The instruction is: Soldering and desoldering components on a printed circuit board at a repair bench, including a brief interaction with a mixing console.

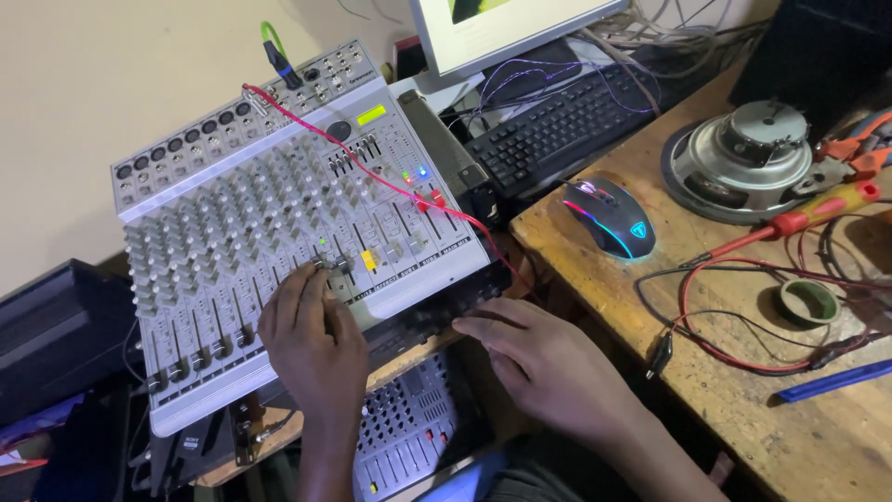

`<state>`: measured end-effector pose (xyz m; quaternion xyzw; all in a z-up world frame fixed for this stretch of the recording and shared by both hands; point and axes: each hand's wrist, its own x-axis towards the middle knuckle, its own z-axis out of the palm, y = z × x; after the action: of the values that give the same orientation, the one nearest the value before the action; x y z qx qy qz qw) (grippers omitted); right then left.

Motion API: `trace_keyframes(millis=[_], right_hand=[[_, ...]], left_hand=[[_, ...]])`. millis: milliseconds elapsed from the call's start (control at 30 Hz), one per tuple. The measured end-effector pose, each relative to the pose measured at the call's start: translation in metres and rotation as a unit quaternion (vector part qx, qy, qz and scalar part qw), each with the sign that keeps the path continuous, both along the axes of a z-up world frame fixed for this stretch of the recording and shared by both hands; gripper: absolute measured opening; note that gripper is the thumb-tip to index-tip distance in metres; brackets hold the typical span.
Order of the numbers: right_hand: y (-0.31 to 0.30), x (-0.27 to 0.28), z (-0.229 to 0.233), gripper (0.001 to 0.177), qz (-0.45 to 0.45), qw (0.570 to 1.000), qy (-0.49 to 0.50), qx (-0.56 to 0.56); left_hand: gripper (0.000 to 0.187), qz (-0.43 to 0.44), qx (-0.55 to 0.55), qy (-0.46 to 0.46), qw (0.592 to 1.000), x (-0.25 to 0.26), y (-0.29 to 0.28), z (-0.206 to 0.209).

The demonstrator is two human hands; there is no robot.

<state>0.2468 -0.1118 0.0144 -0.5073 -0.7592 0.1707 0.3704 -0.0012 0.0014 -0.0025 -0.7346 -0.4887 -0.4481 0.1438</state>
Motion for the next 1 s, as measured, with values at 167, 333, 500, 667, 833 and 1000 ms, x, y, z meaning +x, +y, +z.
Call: trace_keyframes(millis=[167, 333, 500, 667, 833, 1000], right_hand=[[0.0, 0.001, -0.003, 0.054, 0.001, 1.0, -0.006, -0.008], [-0.001, 0.002, -0.004, 0.052, -0.011, 1.0, -0.006, -0.007], [-0.004, 0.001, 0.002, 0.053, -0.025, 1.0, -0.008, -0.015], [-0.006, 0.003, 0.011, 0.051, -0.015, 1.0, 0.007, -0.008], [-0.02, 0.012, 0.01, 0.053, -0.048, 0.999, 0.007, -0.001], [-0.047, 0.04, -0.011, 0.044, -0.061, 0.998, 0.009, 0.001]], left_hand=[[0.03, 0.003, -0.01, -0.004, 1.0, -0.001, 0.0, -0.001], [0.032, -0.01, -0.012, -0.014, 1.0, 0.002, -0.003, 0.002], [0.03, -0.044, -0.004, -0.032, 0.999, 0.01, -0.011, 0.009], [0.03, -0.158, 0.018, -0.056, 0.986, 0.036, -0.021, -0.002], [0.028, -0.24, -0.07, -0.062, 0.966, 0.072, -0.053, 0.01], [0.025, -0.376, -0.072, -0.114, 0.917, 0.12, -0.078, 0.01]])
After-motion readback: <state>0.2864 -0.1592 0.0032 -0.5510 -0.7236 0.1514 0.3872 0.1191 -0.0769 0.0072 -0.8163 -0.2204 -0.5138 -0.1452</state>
